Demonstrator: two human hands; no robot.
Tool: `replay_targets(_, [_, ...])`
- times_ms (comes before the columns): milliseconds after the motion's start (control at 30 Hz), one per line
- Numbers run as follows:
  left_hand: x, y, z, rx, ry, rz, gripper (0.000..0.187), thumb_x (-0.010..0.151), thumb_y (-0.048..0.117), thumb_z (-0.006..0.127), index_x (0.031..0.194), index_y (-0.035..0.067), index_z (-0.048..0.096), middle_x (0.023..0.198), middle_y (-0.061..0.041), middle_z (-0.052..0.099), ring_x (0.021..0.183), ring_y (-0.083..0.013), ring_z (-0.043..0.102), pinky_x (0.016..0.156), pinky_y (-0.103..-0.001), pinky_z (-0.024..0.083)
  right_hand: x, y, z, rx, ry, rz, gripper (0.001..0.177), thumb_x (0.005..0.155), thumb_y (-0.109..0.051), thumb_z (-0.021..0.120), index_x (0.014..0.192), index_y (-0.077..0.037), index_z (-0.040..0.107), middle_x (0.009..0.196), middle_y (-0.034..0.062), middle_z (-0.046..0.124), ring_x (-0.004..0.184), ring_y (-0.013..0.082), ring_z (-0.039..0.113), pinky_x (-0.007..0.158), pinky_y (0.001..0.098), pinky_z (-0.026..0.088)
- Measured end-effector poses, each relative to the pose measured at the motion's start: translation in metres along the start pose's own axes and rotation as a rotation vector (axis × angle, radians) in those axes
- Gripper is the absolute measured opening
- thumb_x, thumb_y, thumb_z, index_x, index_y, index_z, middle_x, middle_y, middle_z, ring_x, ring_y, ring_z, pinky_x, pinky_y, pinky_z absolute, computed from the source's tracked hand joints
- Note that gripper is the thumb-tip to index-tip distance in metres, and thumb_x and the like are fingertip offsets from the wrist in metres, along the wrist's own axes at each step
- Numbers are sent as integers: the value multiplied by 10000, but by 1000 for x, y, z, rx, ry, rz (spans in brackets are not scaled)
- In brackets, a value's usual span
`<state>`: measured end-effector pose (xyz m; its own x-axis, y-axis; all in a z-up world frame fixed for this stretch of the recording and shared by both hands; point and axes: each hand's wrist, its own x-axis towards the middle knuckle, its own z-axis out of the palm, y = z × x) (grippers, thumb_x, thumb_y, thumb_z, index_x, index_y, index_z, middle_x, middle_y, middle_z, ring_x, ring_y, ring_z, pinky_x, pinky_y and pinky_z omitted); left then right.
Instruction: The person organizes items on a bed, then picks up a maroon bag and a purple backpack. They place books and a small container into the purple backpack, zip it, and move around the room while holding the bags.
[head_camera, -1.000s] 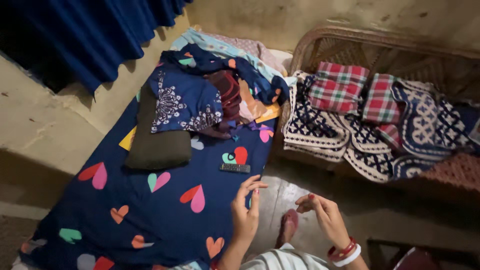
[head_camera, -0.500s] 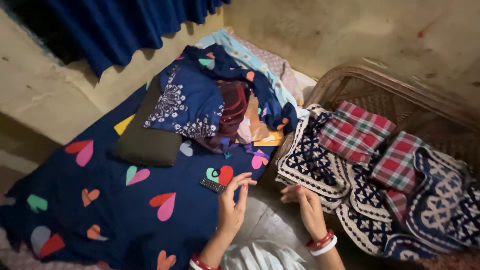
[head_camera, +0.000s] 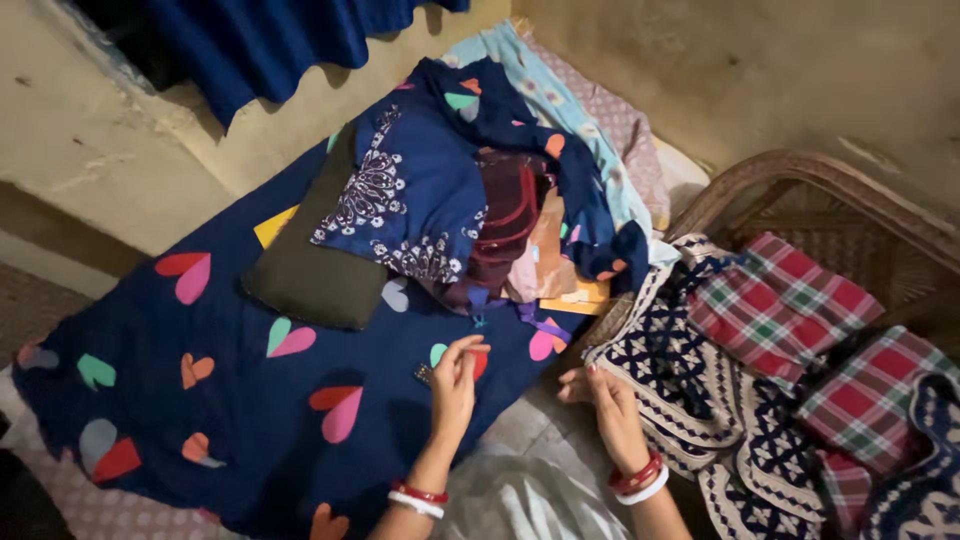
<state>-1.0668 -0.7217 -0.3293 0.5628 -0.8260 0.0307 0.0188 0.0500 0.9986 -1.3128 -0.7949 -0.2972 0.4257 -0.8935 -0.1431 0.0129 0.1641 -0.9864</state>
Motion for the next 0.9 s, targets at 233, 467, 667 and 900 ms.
replay_targets(233, [92, -97, -12, -5, 80, -144, 267, 1048, 194, 550, 1163, 4, 699, 1097, -109, 770, 1050, -174, 713, 931, -294, 526, 71, 17, 10, -63, -7, 156, 534, 1074, -387, 431, 1045, 38, 753, 857, 118, 775, 787, 166, 713, 778, 286, 567])
replay_targets(467, [174, -130, -3, 433, 9, -88, 215, 958, 284, 670, 1079, 162, 800, 1113, -162, 740, 1033, -284, 710, 920, -352, 555, 165, 103, 16, 115, 43, 313, 361, 1018, -304, 552, 1112, 2, 717, 971, 91, 741, 839, 172, 708, 735, 326, 561])
replay_targets(667, [213, -164, 24, 883, 14, 154, 404, 798, 427, 794, 1133, 200, 811, 1402, -324, 505, 1249, -558, 419, 1066, -611, 321, 218, 156, 29, 158, 150, 531, 313, 996, -300, 629, 1219, -84, 669, 1024, 58, 682, 896, 183, 649, 729, 315, 522])
replay_targets(900, [240, -178, 1, 874, -110, -9, 670, 788, 445, 805, 1242, -23, 653, 1298, -231, 633, 1265, -414, 545, 1128, -513, 392, 277, 163, 66, 132, 226, 701, 483, 924, -467, 729, 1203, -77, 678, 983, 77, 657, 756, 183, 564, 624, 338, 427])
